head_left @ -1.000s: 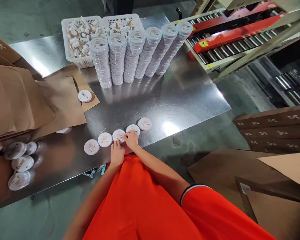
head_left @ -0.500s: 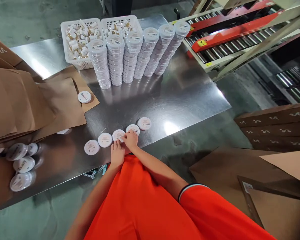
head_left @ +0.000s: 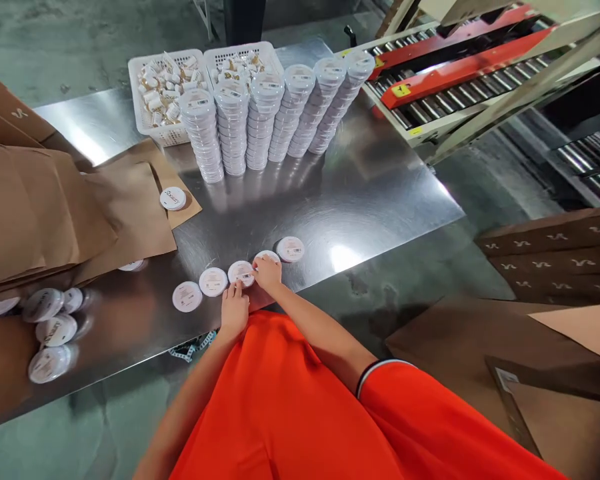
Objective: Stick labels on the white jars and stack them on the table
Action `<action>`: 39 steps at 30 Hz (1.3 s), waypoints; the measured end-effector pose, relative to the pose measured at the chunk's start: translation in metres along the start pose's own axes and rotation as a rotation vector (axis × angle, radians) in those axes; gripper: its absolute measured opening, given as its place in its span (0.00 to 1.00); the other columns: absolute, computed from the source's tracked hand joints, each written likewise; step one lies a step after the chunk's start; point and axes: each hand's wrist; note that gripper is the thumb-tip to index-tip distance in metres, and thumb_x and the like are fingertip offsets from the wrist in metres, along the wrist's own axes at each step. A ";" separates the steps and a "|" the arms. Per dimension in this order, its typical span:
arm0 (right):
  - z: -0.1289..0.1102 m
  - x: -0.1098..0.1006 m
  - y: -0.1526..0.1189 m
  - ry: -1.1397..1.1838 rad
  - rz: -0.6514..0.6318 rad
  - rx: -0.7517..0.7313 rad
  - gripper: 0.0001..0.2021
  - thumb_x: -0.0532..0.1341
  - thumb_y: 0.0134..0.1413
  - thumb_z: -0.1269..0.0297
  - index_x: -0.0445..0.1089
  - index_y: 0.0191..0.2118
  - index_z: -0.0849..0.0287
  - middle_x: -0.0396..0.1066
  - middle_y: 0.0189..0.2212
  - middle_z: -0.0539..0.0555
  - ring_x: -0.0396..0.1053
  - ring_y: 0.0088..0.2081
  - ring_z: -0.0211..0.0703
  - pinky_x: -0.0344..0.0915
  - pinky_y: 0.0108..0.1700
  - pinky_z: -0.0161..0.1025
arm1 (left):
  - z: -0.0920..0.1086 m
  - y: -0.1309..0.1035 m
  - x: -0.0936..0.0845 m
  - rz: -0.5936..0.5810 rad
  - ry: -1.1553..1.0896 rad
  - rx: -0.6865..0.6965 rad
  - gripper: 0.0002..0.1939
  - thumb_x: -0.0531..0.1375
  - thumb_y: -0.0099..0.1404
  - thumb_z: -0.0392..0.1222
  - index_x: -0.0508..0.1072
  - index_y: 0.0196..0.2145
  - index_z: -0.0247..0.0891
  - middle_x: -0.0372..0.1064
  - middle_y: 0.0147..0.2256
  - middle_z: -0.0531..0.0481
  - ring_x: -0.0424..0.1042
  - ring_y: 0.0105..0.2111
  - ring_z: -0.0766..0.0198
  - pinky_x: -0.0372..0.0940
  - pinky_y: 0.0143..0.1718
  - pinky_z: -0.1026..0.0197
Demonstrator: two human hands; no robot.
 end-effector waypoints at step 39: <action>-0.076 0.030 -0.070 0.896 0.004 -0.280 0.07 0.60 0.53 0.60 0.69 0.29 0.57 0.68 0.28 0.49 0.64 0.31 0.39 0.63 0.38 0.37 | -0.062 -0.059 -0.067 0.289 -0.549 -0.312 0.21 0.55 0.64 0.54 0.63 0.18 0.40 0.62 0.17 0.55 0.62 0.21 0.65 0.58 0.27 0.63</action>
Point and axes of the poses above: each hand's wrist, its own y-axis towards the middle knuckle, its own x-axis out of the palm, z = x × y
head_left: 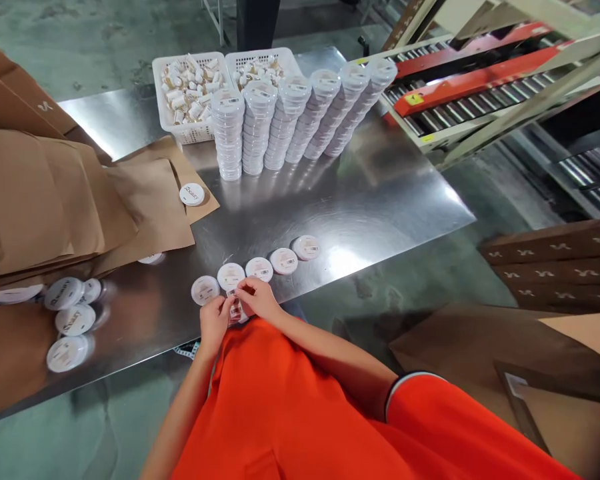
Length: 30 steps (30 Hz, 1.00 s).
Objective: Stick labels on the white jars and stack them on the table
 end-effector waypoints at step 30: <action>0.027 0.016 0.044 -0.635 0.069 0.384 0.09 0.60 0.58 0.66 0.77 0.30 0.57 0.70 0.46 0.56 0.60 0.51 0.52 0.55 0.52 0.49 | -0.025 0.005 0.072 -0.135 0.336 0.087 0.15 0.52 0.64 0.29 0.78 0.40 0.28 0.59 0.63 0.26 0.50 0.67 0.36 0.48 0.66 0.35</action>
Point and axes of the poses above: each hand's wrist, its own y-axis towards the middle knuckle, its own x-axis out of the palm, z = x × y
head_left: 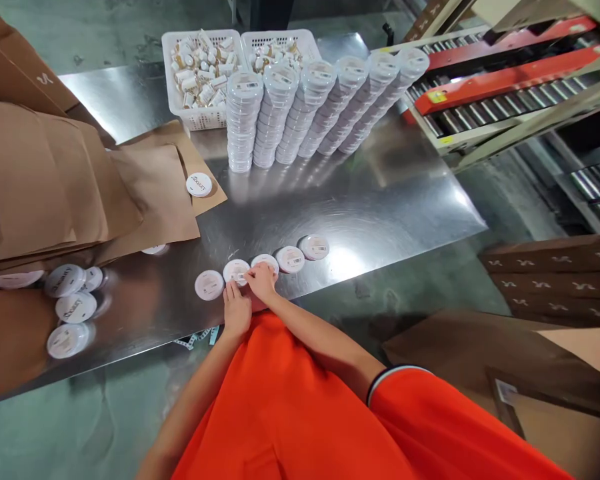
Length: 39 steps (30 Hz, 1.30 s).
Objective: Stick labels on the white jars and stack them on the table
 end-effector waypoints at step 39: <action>0.021 0.003 -0.003 -0.450 -0.055 -0.712 0.24 0.60 0.60 0.68 0.63 0.62 0.50 0.53 0.69 0.57 0.47 0.68 0.60 0.43 0.65 0.62 | -0.035 -0.007 -0.044 0.021 0.100 0.117 0.11 0.59 0.65 0.40 0.78 0.27 0.38 0.62 0.63 0.40 0.56 0.66 0.45 0.51 0.66 0.40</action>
Point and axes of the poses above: each hand's wrist, its own y-axis towards the middle knuckle, its own x-axis out of the palm, z = x × y
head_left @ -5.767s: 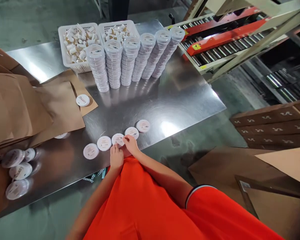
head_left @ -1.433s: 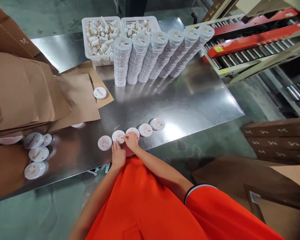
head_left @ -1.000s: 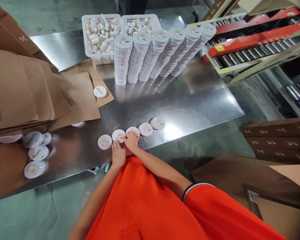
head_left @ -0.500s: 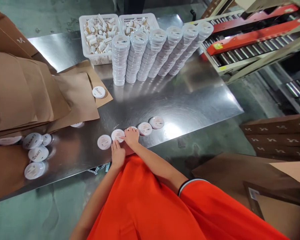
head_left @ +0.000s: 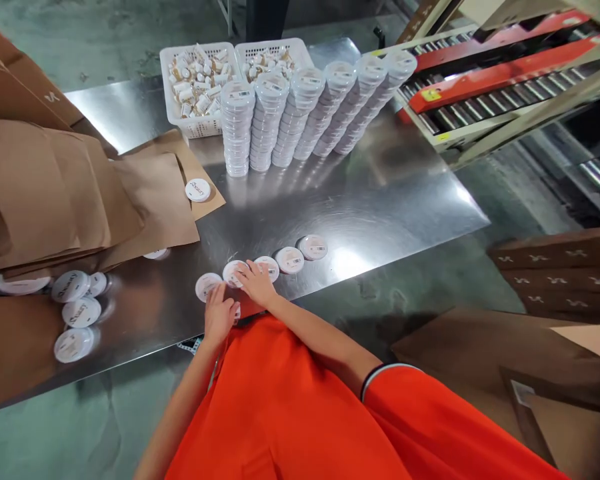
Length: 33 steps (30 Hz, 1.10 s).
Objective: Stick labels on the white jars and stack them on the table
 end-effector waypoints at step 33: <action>-0.043 -0.034 -0.030 1.314 0.064 0.198 0.10 0.65 0.50 0.59 0.70 0.36 0.58 0.72 0.30 0.48 0.69 0.31 0.38 0.66 0.38 0.37 | 0.035 -0.019 -0.044 0.115 -0.956 -0.367 0.14 0.64 0.55 0.50 0.74 0.34 0.38 0.73 0.29 0.52 0.72 0.29 0.64 0.69 0.34 0.62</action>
Point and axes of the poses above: each hand's wrist, its own y-axis towards the middle knuckle, its own x-axis out of the palm, z = x × y
